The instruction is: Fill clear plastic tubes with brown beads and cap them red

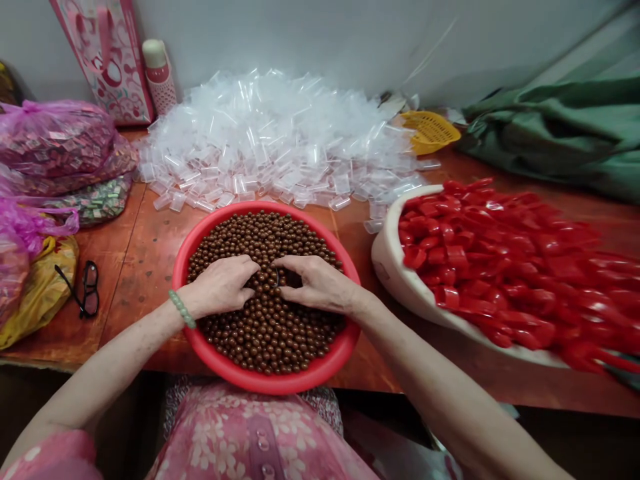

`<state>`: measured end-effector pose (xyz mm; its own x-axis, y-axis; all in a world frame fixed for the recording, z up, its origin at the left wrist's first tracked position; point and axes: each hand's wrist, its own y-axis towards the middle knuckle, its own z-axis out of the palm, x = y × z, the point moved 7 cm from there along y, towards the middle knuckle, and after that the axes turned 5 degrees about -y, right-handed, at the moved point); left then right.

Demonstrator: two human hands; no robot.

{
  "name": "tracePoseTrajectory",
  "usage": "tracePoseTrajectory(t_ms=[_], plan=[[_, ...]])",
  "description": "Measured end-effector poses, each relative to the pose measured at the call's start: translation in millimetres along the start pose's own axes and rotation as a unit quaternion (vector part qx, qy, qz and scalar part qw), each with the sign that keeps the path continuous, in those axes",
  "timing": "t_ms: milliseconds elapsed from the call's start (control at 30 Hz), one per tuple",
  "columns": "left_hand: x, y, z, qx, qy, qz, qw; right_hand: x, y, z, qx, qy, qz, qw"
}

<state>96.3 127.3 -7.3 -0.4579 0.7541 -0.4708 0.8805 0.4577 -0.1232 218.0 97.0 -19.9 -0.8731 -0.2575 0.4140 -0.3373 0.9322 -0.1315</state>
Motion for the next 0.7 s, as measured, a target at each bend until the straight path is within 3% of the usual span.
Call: tracePoseTrajectory(t_ms=[133, 267, 367, 500, 700], plan=[[0, -6, -13.9, -0.078, -0.143, 0.017, 0.987, -3, -9, -3, -0.056, 0.141, -0.019, 0.988], [3, -11, -17.1, -0.114, -0.219, 0.008, 0.969, -1, -15, -6, -0.079, 0.190, -0.021, 0.978], [2, -15, -16.7, -0.137, -0.319, 0.028, 0.937, -3, -17, -6, -0.078, 0.214, -0.018, 0.974], [2, -16, -3.4, -0.112, -0.478, -0.002, 0.871, -4, -16, -10, -0.108, 0.199, -0.053, 0.973], [-4, -19, -0.2, -0.105, -0.550, -0.022, 0.828, -1, -12, -5, -0.087, 0.168, -0.060, 0.980]])
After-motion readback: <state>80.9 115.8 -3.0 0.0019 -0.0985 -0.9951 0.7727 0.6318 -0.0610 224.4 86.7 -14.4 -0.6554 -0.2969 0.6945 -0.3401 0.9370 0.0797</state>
